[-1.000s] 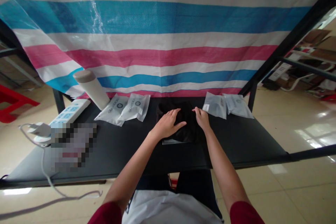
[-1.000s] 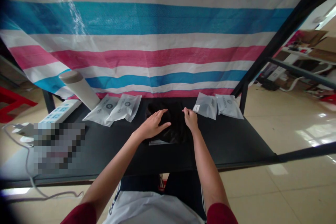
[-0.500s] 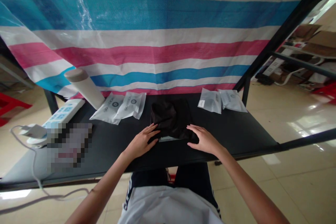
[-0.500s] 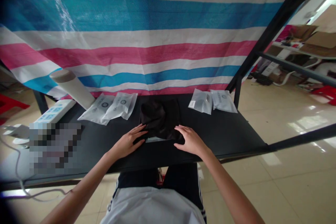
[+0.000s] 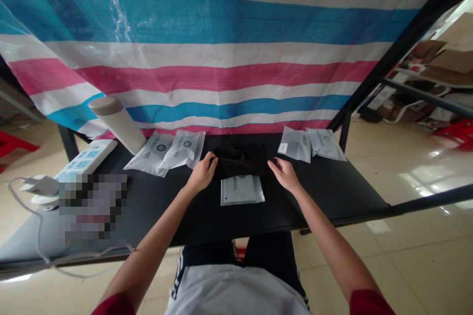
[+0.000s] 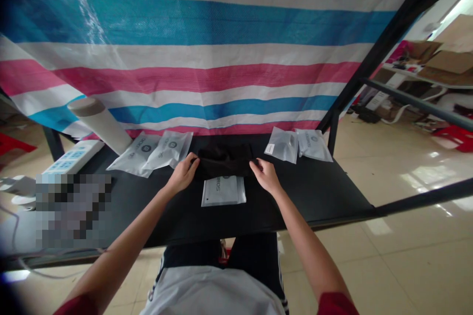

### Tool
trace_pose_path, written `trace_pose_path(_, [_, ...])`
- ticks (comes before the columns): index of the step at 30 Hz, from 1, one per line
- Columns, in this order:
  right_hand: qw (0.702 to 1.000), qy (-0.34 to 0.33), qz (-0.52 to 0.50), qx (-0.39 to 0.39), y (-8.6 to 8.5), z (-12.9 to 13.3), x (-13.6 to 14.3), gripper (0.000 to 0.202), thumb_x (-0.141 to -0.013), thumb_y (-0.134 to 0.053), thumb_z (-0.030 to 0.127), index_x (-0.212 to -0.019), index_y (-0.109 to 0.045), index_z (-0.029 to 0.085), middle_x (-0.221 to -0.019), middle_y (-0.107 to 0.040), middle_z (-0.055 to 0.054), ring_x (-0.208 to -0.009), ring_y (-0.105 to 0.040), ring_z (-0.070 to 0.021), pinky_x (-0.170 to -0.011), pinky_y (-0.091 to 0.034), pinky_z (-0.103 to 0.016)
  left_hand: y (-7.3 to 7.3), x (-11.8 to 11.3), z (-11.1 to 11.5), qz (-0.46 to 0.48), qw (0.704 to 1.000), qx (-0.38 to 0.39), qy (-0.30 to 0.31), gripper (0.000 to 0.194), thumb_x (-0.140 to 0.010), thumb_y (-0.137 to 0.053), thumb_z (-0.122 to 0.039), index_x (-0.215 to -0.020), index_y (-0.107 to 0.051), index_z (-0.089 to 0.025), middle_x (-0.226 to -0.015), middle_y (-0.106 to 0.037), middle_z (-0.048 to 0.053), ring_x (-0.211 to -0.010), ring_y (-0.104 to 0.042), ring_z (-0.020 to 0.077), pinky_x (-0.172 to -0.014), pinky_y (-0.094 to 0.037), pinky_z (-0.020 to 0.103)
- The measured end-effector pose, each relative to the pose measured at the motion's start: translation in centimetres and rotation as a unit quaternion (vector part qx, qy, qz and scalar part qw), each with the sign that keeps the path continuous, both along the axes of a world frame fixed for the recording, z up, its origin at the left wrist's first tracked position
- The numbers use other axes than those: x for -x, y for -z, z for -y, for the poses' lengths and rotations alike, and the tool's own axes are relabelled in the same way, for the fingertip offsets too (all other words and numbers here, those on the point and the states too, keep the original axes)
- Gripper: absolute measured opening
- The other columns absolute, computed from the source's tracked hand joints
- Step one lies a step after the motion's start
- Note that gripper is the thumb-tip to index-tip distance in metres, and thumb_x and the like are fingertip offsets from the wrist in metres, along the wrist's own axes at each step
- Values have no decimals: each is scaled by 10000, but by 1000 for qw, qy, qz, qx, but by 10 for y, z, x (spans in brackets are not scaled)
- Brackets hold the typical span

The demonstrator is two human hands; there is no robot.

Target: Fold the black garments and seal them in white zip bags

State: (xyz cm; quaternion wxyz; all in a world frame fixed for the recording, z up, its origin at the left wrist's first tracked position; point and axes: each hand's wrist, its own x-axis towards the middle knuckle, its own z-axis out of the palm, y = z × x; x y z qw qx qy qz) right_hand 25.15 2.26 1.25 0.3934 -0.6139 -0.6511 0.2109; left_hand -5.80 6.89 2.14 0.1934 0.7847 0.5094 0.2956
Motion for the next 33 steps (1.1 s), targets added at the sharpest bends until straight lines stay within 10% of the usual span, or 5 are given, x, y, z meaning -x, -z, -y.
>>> trace_pose_path(9, [963,97,231,94,20,-45,3,293,-870,-569,426,-695,-630,200,-706,-667,-46,-711,-644,-198,-587,-351,-248,26,-20,-36,-157,981,-41,-102,229,-924,-512,-364,-1086,-512,-202,-1016,-637,91,-919,-634,245,-786,-474,321])
trace_pose_path(14, [973,80,202,73,22,-64,-5,256,-865,-608,378,-1025,-677,189,-981,-698,-81,-831,-663,-192,-734,-457,-273,42,-19,-42,-186,970,-83,-132,520,-936,-463,-445,-1287,-443,-62,-1182,-562,213,-1093,-551,330,-965,-425,432])
trace_pose_path(21, [987,48,77,136,40,-87,-15,605,-658,-788,222,-1225,-593,142,-976,-726,-87,-715,-667,-182,-702,-513,-309,49,-14,-52,-212,972,7,-103,424,-909,-486,-456,-1089,-591,-86,-999,-627,171,-993,-583,324,-900,-442,436])
trace_pose_path(27, [982,-22,-93,163,53,-86,-19,520,-617,-718,80,-1129,-643,134,-835,-732,-53,-730,-682,-192,-718,-521,-303,41,-4,-54,-36,995,85,-30,224,-765,-611,-303,-944,-575,-173,-845,-636,53,-828,-612,236,-778,-481,361])
trace_pose_path(33, [972,-72,-182,130,53,-75,-22,239,-636,-673,159,-875,-681,157,-812,-705,-34,-775,-656,-202,-726,-506,-309,37,-6,-46,192,971,142,-2,465,-614,-588,-155,-1074,-521,-156,-814,-644,10,-782,-639,186,-704,-488,291])
